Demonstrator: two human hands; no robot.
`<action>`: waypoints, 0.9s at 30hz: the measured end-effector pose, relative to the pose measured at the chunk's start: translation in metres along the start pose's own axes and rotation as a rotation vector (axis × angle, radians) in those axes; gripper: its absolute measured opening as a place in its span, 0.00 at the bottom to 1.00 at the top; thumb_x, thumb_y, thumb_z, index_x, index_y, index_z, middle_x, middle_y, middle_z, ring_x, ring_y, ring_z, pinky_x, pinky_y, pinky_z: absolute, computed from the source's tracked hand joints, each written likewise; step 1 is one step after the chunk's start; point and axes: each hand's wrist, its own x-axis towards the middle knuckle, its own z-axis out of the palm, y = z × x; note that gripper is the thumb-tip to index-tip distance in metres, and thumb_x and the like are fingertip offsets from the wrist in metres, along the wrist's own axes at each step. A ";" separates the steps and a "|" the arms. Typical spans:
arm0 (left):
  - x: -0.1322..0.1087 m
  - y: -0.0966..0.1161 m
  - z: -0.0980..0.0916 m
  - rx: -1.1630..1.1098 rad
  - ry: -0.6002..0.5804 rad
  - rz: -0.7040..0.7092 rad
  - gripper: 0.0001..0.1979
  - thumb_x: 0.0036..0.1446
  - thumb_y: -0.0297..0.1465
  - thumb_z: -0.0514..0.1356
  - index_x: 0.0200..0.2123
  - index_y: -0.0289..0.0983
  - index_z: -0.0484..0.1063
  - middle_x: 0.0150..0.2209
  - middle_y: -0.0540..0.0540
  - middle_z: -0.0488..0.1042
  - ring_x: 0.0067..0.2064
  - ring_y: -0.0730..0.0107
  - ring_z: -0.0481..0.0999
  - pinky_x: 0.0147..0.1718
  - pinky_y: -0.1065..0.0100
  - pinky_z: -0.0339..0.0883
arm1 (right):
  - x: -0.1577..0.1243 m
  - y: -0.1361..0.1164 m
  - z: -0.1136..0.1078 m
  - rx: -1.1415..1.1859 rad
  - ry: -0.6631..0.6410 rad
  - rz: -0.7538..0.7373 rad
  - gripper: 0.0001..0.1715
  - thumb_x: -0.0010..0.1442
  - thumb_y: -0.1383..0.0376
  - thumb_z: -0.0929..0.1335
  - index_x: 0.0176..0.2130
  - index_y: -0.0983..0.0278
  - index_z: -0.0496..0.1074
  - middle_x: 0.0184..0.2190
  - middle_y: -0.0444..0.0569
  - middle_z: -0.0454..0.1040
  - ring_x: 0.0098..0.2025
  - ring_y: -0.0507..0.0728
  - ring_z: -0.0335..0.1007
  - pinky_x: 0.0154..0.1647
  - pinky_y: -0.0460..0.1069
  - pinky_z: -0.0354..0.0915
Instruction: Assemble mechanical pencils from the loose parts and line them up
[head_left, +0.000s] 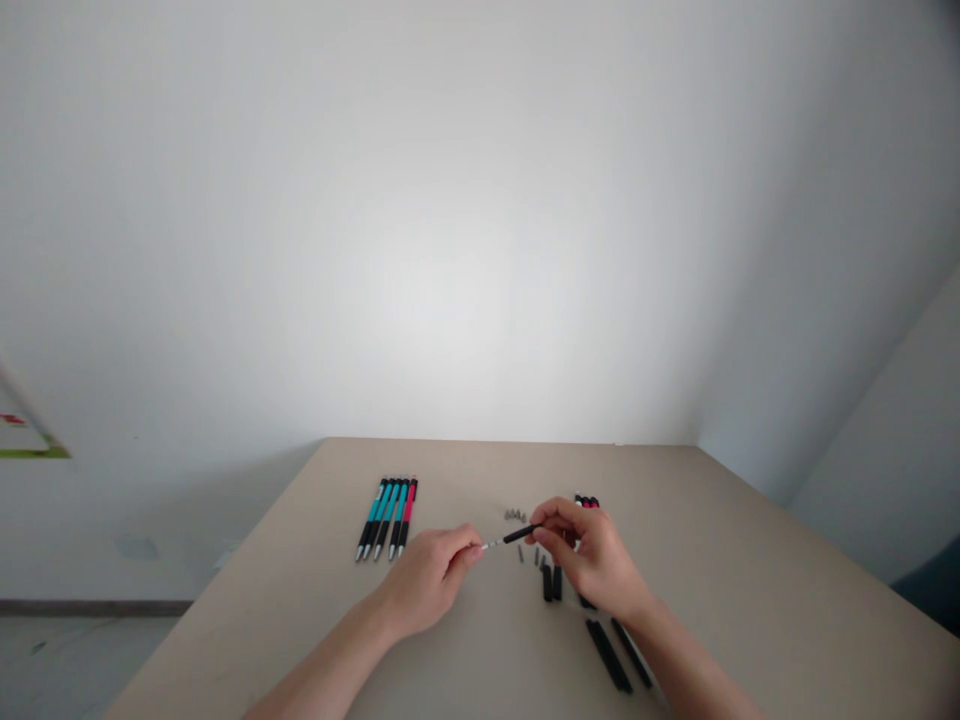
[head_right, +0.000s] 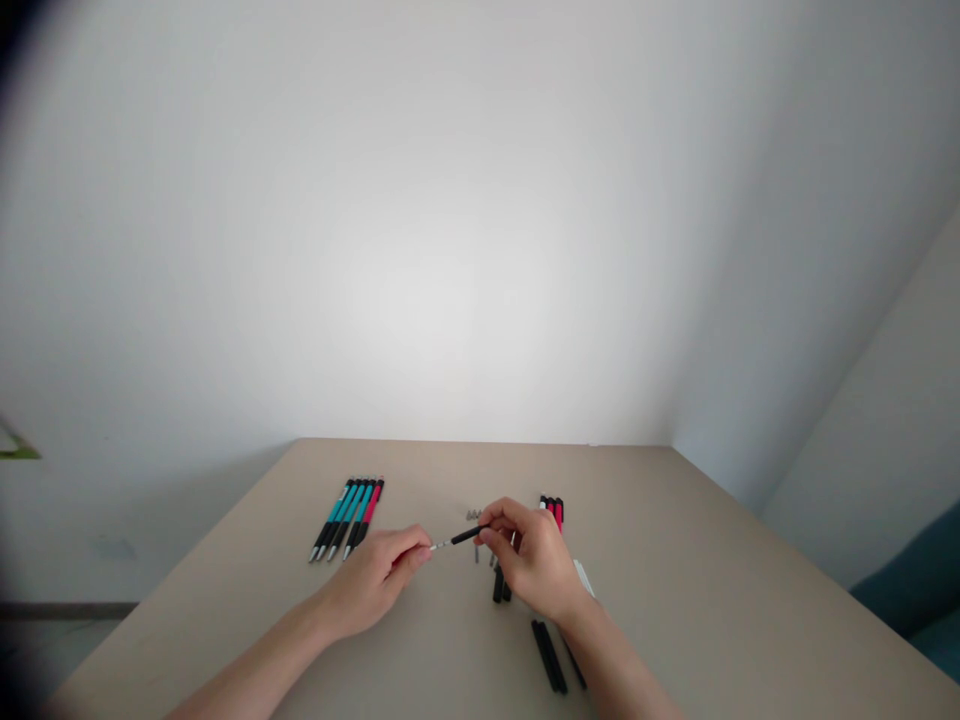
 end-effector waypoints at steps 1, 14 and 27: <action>0.000 0.000 0.000 0.000 -0.002 -0.001 0.13 0.66 0.32 0.47 0.31 0.37 0.66 0.23 0.53 0.66 0.26 0.73 0.64 0.28 0.74 0.52 | 0.000 0.000 0.000 0.001 0.002 -0.001 0.06 0.58 0.65 0.63 0.34 0.64 0.69 0.25 0.46 0.77 0.22 0.50 0.62 0.23 0.44 0.55; 0.000 -0.001 0.003 -0.011 -0.029 -0.051 0.09 0.64 0.34 0.51 0.37 0.38 0.69 0.23 0.54 0.67 0.26 0.72 0.65 0.26 0.74 0.53 | -0.002 -0.001 0.015 -0.013 -0.048 -0.036 0.08 0.60 0.62 0.65 0.34 0.64 0.71 0.23 0.43 0.74 0.23 0.50 0.62 0.23 0.44 0.55; 0.000 0.003 0.000 -0.066 -0.056 -0.087 0.03 0.60 0.31 0.55 0.37 0.39 0.67 0.25 0.54 0.69 0.26 0.73 0.66 0.26 0.75 0.54 | -0.001 -0.007 0.030 0.018 -0.089 -0.020 0.09 0.60 0.62 0.65 0.33 0.63 0.72 0.22 0.42 0.73 0.21 0.49 0.62 0.22 0.43 0.55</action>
